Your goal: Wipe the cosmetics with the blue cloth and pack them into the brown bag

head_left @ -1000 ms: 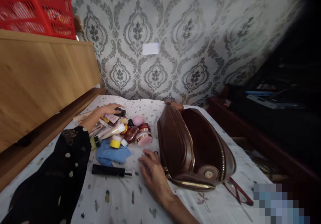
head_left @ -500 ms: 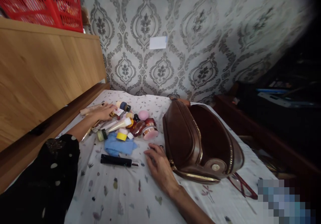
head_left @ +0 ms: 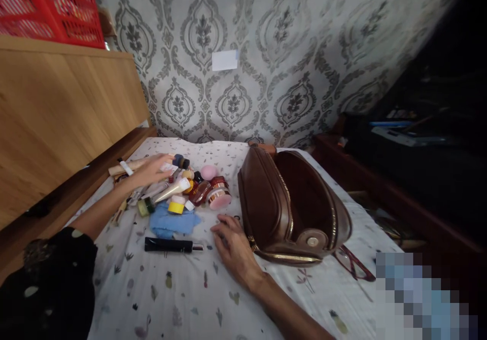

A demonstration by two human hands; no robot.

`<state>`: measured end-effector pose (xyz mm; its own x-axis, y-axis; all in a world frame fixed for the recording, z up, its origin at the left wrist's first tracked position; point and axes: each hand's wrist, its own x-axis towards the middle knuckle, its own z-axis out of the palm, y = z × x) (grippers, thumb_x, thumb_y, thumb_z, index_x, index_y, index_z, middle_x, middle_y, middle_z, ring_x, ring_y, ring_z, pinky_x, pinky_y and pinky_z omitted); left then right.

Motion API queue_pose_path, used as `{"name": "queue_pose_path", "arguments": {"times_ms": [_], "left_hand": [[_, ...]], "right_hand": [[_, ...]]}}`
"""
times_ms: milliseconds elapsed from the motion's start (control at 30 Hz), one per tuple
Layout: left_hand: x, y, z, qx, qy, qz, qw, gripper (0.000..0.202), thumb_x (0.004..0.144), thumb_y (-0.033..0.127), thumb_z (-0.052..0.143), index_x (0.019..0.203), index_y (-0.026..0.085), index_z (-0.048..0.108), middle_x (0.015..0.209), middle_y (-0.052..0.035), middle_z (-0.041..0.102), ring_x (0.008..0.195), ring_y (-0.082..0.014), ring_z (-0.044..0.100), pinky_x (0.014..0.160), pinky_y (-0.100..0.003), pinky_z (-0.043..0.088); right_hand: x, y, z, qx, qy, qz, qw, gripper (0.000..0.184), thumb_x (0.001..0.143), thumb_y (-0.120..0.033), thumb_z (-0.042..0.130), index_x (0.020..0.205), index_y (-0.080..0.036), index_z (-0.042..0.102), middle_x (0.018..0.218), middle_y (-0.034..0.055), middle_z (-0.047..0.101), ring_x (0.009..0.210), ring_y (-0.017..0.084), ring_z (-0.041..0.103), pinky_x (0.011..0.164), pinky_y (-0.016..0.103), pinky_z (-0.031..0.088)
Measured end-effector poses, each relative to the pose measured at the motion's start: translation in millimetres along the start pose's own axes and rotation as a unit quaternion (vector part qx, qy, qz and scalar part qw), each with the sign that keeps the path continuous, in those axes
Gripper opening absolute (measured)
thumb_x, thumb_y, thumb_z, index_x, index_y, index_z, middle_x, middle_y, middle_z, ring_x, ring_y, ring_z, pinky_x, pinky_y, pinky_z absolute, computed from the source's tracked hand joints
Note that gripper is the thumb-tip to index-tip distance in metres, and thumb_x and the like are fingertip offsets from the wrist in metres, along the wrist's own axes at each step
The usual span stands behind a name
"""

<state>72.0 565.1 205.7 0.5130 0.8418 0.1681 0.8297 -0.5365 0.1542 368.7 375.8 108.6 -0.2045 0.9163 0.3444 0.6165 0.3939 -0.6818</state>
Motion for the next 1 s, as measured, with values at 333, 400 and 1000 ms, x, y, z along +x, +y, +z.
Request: {"name": "queue_pose_path", "arguments": {"times_ms": [333,400,1000], "left_hand": [[50.6,122.0,39.9,0.079,-0.128,0.14,0.979,0.076,0.084,0.035,0.065,0.153,0.042,0.034,0.164,-0.0057,0.026,0.142,-0.0386,0.036,0.107,-0.049,0.042],[63.9,126.7,43.8,0.088,-0.117,0.138,0.979,0.073,0.085,0.032,0.064,0.152,0.038,0.037,0.162,-0.0065,0.031,0.136,-0.0382,0.041,0.101,-0.047,0.046],[144.2,38.5,41.5,-0.09,-0.189,0.111,0.971,0.054,0.072,0.039,0.072,0.123,0.022,0.067,0.148,-0.0074,0.046,0.127,-0.0293,0.053,0.105,-0.033,0.044]], "right_hand": [[-0.1,-1.6,1.4,-0.012,-0.01,0.008,1.0,0.021,0.089,-0.011,0.053,0.096,-0.019,0.071,0.124,0.0124,0.061,0.12,0.028,0.054,0.106,0.045,0.046],[0.0,-1.6,1.6,-0.014,-0.011,0.011,1.0,0.021,0.089,-0.011,0.054,0.097,-0.018,0.072,0.124,0.0132,0.062,0.119,0.028,0.055,0.104,0.045,0.047],[-0.4,-3.1,0.3,-0.001,-0.015,0.008,1.0,0.022,0.087,-0.006,0.057,0.1,-0.016,0.071,0.125,0.014,0.06,0.121,0.028,0.053,0.105,0.046,0.046]]}}
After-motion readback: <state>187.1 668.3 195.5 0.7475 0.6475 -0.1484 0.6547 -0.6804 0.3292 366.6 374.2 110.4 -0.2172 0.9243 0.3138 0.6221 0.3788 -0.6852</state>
